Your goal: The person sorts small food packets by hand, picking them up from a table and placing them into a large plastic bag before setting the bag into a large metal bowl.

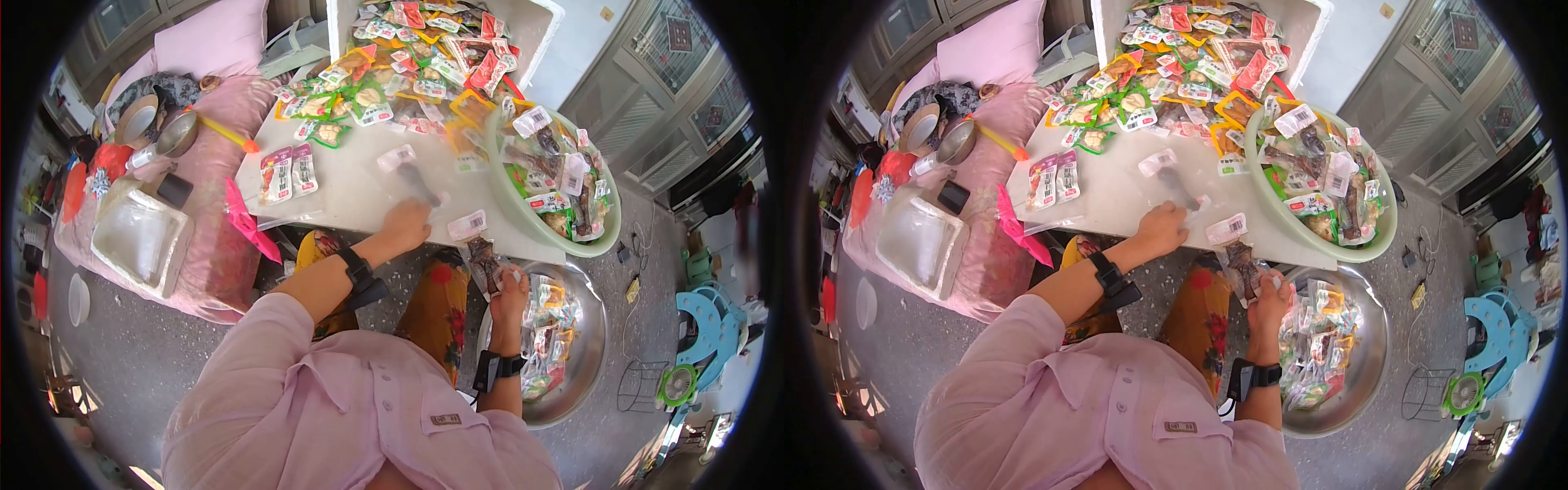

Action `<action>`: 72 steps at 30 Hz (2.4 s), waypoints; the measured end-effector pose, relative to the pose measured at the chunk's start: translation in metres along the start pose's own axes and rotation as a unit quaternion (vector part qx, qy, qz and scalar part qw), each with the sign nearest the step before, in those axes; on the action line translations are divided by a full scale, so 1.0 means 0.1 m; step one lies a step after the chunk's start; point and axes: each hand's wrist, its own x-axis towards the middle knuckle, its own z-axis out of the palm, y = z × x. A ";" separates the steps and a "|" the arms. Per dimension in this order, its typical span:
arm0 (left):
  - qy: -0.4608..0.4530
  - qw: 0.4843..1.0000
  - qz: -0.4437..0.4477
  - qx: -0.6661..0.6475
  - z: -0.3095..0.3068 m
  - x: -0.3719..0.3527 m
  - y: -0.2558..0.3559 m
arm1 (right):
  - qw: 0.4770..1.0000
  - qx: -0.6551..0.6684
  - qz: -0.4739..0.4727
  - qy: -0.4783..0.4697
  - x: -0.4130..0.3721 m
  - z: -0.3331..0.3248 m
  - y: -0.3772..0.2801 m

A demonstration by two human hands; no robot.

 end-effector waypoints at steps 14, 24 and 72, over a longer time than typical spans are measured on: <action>0.028 0.999 0.033 -0.014 -0.05 0.00 0.09 | 0.996 0.025 0.050 -0.073 0.15 0.35 0.13; 0.043 0.996 0.077 -0.008 -0.01 -0.13 0.28 | 0.951 0.020 0.184 -0.246 0.58 0.86 0.37; -0.013 0.963 -0.051 -0.263 0.50 2.10 -1.26 | 0.753 -0.480 -0.441 -0.092 0.77 0.82 0.65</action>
